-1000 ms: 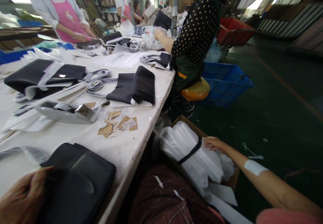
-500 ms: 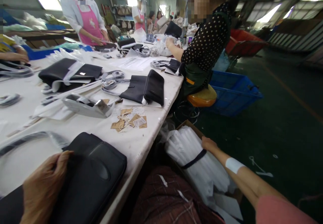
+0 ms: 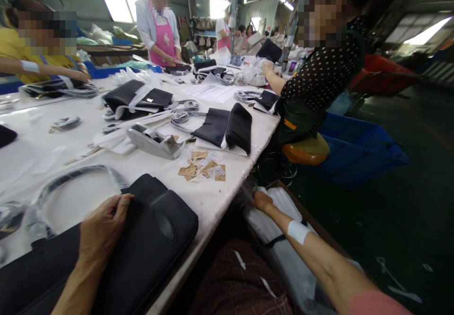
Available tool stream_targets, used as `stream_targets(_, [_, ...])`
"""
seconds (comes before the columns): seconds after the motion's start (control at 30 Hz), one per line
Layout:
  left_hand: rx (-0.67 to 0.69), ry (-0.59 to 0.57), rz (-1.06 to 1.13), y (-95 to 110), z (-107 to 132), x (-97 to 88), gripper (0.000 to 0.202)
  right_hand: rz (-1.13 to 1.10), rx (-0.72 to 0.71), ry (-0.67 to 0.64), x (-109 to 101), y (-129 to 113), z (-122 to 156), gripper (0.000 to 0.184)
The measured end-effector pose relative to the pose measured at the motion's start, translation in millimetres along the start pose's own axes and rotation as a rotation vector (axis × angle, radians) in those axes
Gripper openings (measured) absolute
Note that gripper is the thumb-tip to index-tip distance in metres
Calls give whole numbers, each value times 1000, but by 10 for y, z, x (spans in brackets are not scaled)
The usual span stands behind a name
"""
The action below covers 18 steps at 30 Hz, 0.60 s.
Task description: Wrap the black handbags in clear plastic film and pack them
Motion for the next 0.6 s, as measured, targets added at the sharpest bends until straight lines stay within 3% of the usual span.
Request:
stream_targets(0.2, [-16, -2, 20, -23, -3, 19, 31, -140, 91, 307, -894, 275, -217, 32])
stream_targets(0.27, [-23, -8, 33, -12, -8, 14, 32, -167, 84, 330, -1034, 367, -141, 33])
stream_targets(0.33, [-27, -14, 46, 3, -11, 5, 33, -178, 65, 273, -978, 418, -16, 33])
stream_targets(0.53, [-21, -17, 87, 0, 17, -12, 30, -105, 47, 64, -228, 435, 463, 30])
stream_targets(0.6, [9, -12, 89, -7, 29, -11, 28, -85, 51, 53, -106, 433, 574, 26])
Point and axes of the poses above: each hand's wrist, its own z-axis away from the middle knuckle, its own x-axis out of the palm, y = z × x, the point moved 2 cm from there along -z, towards the middle knuckle, and after that the axes turned 1 degree about -y, right-handed, at the moved point
